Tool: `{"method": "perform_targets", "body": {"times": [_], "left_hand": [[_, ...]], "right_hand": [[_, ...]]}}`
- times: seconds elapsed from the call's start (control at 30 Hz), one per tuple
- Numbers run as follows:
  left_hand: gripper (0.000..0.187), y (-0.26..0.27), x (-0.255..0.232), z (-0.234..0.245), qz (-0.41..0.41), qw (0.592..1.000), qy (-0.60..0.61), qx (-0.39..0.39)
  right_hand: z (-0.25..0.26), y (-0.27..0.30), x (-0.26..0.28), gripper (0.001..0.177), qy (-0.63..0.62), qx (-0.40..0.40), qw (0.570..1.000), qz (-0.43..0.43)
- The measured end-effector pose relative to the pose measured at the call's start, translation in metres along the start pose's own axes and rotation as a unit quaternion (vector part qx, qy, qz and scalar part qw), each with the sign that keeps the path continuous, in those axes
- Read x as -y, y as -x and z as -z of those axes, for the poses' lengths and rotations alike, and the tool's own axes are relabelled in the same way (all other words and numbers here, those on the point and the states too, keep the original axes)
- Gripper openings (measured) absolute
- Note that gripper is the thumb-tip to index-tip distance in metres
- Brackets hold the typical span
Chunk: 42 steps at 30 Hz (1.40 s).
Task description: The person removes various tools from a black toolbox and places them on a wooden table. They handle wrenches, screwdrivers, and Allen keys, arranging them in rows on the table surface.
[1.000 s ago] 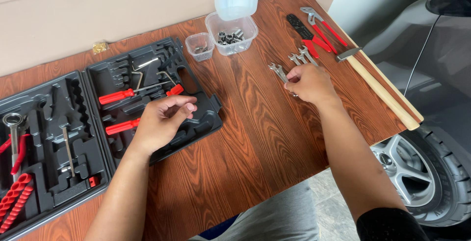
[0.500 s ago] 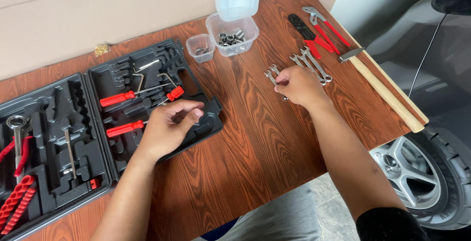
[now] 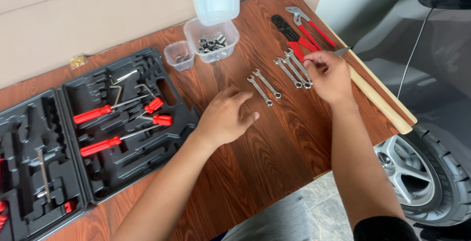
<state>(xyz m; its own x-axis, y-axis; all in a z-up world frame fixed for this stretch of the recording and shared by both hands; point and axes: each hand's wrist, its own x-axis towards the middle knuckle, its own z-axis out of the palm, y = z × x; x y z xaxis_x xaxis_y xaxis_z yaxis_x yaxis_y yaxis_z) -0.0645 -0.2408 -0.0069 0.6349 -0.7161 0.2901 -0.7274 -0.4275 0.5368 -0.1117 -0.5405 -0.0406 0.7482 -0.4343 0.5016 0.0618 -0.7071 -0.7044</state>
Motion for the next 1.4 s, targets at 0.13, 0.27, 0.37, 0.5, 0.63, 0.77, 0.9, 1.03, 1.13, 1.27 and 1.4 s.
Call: {"method": "perform_targets", "body": {"times": [0.13,0.27,0.37,0.5,0.63,0.77,0.9,1.03,1.13,1.27,1.4], "left_hand": [[0.09,-0.04,-0.002,-0.034,0.088,0.984,-0.112,0.106],[0.095,-0.059,0.007,-0.049,0.127,0.963,-0.174,0.163],[0.09,-0.066,0.012,-0.058,0.126,0.965,-0.175,0.149],[0.087,-0.067,0.014,-0.067,0.122,0.959,-0.199,0.161],[0.088,-0.074,0.012,-0.073,0.116,0.958,-0.202,0.165],[0.088,-0.081,0.007,-0.08,0.111,0.964,-0.19,0.151],[0.089,-0.09,0.001,-0.086,0.114,0.966,-0.181,0.145],[0.088,-0.096,-0.004,-0.089,0.123,0.969,-0.164,0.138],[0.087,-0.1,-0.007,-0.09,0.126,0.969,-0.162,0.138],[0.088,-0.101,-0.007,-0.091,0.135,0.966,-0.162,0.15],[0.089,-0.1,-0.005,-0.093,0.126,0.972,-0.147,0.131]], "right_hand": [[0.001,0.006,-0.009,0.012,-0.01,-0.009,1.0,-0.023],[0.005,0.007,-0.011,0.012,-0.028,-0.016,0.999,-0.018],[0.006,0.005,-0.01,0.012,-0.004,-0.013,1.0,0.001],[0.008,0.005,-0.009,0.011,-0.008,-0.017,1.0,-0.012],[0.01,0.005,-0.009,0.01,-0.021,-0.021,1.0,-0.009],[0.011,0.005,-0.009,0.01,-0.015,-0.028,0.999,-0.001],[0.009,0.006,-0.008,0.01,-0.027,-0.02,0.999,-0.01],[0.009,0.006,-0.008,0.01,-0.02,-0.017,0.999,-0.021],[0.009,0.005,-0.008,0.011,-0.028,-0.016,0.999,-0.031],[0.008,0.006,-0.007,0.011,-0.014,-0.011,0.999,-0.031],[0.007,0.007,-0.006,0.011,-0.02,-0.01,0.999,-0.029]]}}
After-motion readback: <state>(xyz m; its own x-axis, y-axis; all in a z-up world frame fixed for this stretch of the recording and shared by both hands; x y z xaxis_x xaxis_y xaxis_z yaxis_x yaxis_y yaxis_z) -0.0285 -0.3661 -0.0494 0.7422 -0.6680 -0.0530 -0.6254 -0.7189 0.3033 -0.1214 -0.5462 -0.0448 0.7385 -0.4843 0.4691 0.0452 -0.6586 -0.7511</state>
